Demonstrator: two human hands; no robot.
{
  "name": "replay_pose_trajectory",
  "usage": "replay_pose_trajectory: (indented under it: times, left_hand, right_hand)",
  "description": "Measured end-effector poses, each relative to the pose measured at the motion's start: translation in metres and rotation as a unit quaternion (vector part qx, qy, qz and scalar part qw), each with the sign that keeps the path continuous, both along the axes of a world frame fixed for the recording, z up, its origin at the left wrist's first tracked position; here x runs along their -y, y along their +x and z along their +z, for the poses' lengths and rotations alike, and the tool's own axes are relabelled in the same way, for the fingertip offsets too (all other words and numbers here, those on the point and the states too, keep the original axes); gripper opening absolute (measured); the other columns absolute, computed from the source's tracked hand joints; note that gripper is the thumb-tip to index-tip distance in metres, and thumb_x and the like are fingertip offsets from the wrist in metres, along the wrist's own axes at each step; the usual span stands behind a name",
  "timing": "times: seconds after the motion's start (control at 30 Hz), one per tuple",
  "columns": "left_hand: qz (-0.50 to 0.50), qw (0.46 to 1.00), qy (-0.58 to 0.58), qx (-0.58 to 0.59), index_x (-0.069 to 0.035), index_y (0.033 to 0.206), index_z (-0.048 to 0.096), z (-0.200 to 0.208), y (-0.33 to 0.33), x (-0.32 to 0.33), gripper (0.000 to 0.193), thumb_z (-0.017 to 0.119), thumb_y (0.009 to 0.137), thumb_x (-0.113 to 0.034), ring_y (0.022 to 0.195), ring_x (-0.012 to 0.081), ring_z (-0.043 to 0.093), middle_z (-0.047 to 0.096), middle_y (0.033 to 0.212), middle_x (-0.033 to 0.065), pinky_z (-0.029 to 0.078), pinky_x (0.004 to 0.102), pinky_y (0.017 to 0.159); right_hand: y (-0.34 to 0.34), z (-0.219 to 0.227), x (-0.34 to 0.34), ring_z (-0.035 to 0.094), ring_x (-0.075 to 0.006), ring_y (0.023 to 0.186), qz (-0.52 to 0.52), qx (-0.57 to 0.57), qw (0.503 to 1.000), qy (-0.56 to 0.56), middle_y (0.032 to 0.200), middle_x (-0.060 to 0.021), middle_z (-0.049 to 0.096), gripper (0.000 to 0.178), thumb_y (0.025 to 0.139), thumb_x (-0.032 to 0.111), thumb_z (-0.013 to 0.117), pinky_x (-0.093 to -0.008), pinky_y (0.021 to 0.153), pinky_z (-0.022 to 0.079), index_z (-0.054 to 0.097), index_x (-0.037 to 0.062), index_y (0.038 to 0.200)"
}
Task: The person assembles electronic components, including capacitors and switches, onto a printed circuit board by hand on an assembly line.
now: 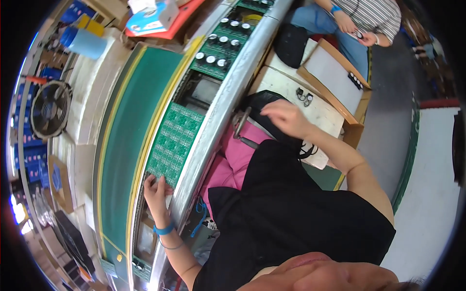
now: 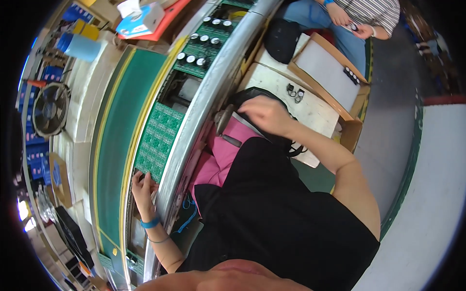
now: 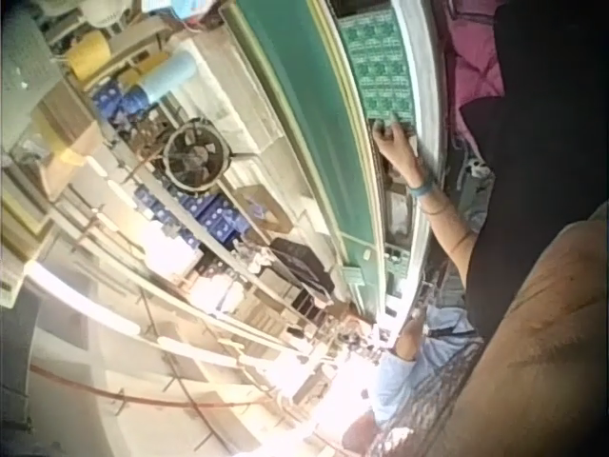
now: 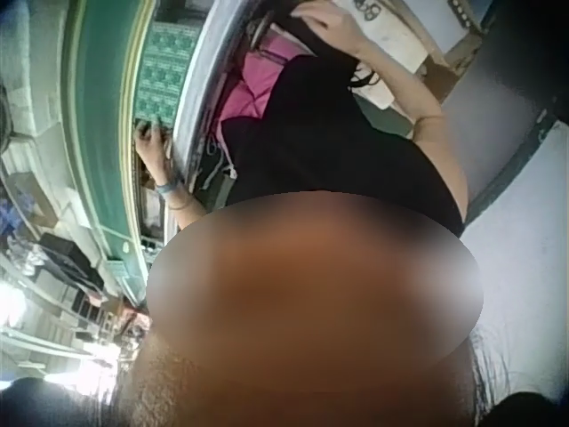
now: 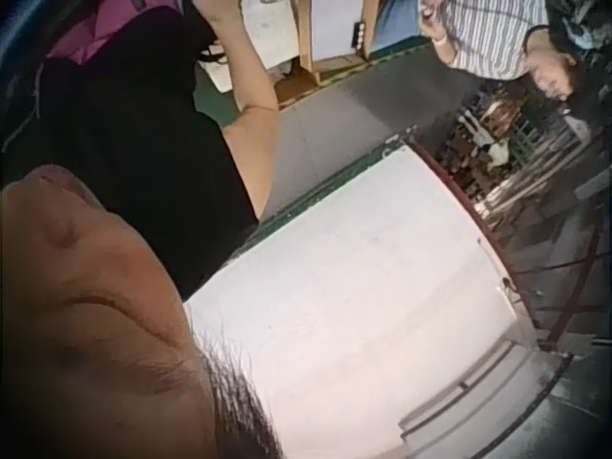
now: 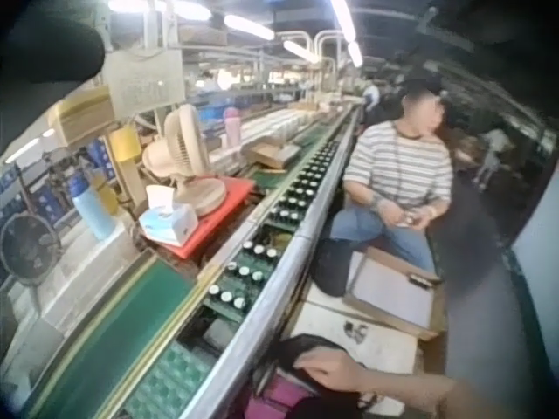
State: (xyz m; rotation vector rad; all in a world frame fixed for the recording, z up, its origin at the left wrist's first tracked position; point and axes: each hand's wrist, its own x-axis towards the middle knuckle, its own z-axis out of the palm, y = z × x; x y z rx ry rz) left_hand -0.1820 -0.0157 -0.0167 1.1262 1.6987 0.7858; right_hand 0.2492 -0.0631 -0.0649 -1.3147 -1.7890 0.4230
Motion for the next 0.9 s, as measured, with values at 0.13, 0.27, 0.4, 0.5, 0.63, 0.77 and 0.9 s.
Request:
replay_pose_trajectory:
  times: [0.13,0.27,0.4,0.5,0.63,0.77,0.9]
  left_hand:
    - [-0.022,0.997,0.058,-0.056,0.0,0.11,0.052,-0.002,-0.003,-0.003,0.027,0.056,0.094,-0.021,0.055,0.0091,0.056,0.06,0.068,0.0042,0.044,0.0203,0.048]
    - [0.032,0.986,0.149,-0.066,0.0,0.112,0.053,0.019,0.002,0.007,0.027,0.056,0.094,-0.021,0.059,0.0081,0.056,0.061,0.071,0.0034,0.042,0.0183,0.051]
    - [0.035,0.97,0.167,-0.171,-0.006,0.112,0.06,0.029,0.007,0.02,0.023,0.057,0.091,-0.013,0.068,0.0108,0.06,0.062,0.079,0.0039,0.049,0.0246,0.059]
    - [0.021,0.946,0.266,-0.183,-0.007,0.109,0.059,0.006,0.011,0.03,0.023,0.057,0.086,-0.008,0.061,0.014,0.052,0.056,0.073,0.0055,0.045,0.0283,0.059]
    - [0.023,0.97,0.238,0.028,-0.004,0.114,0.053,0.01,0.052,0.039,0.025,0.056,0.09,-0.01,0.063,0.0092,0.053,0.057,0.07,0.0047,0.046,0.0269,0.058]
    - [0.015,0.973,0.225,0.042,-0.005,0.109,0.053,0.008,0.064,0.068,0.022,0.055,0.088,-0.014,0.063,0.0224,0.062,0.061,0.072,0.0113,0.048,0.0354,0.058]
    - [0.008,0.969,0.242,0.043,-0.006,0.105,0.056,0.018,0.064,0.068,0.02,0.055,0.087,-0.013,0.062,0.0229,0.062,0.06,0.068,0.0113,0.047,0.0361,0.056]
  right_hand:
    - [0.125,-0.107,0.051,0.06,-0.0317,0.096,-0.286,0.004,0.937,-0.199,0.101,-0.0155,0.064,0.024,0.08,0.007,0.059,-0.0383,0.084,0.048,0.064,0.0045,0.104]
    - [0.182,-0.17,0.053,0.054,-0.0355,0.108,-0.337,0.094,0.919,-0.181,0.113,-0.021,0.058,0.04,0.08,0.014,0.063,-0.0403,0.093,0.042,0.057,0.0057,0.119]
    - [0.175,-0.216,0.033,0.048,-0.0363,0.115,-0.247,0.121,0.949,-0.154,0.122,-0.02,0.053,0.053,0.08,0.018,0.065,-0.0453,0.1,0.035,0.048,0.0028,0.128]
    - [0.177,-0.247,0.028,0.049,-0.0367,0.112,-0.215,0.291,0.924,-0.124,0.121,-0.0204,0.054,0.048,0.08,0.006,0.056,-0.0463,0.096,0.037,0.05,0.0021,0.127]
    - [0.137,-0.201,0.021,0.056,-0.0376,0.101,-0.255,0.2,0.918,-0.229,0.111,-0.0228,0.056,0.038,0.092,0.009,0.043,-0.0417,0.085,0.045,0.05,0.0038,0.128]
    - [0.151,-0.203,0.013,0.053,-0.0391,0.107,-0.155,0.388,0.881,-0.224,0.119,-0.0234,0.052,0.04,0.091,0.004,0.044,-0.0425,0.088,0.044,0.049,0.0066,0.13]
    - [0.087,-0.113,-0.026,0.056,-0.0375,0.103,-0.112,0.341,0.91,-0.209,0.116,-0.0241,0.055,0.035,0.09,0.006,0.049,-0.0415,0.087,0.045,0.053,0.004,0.124]
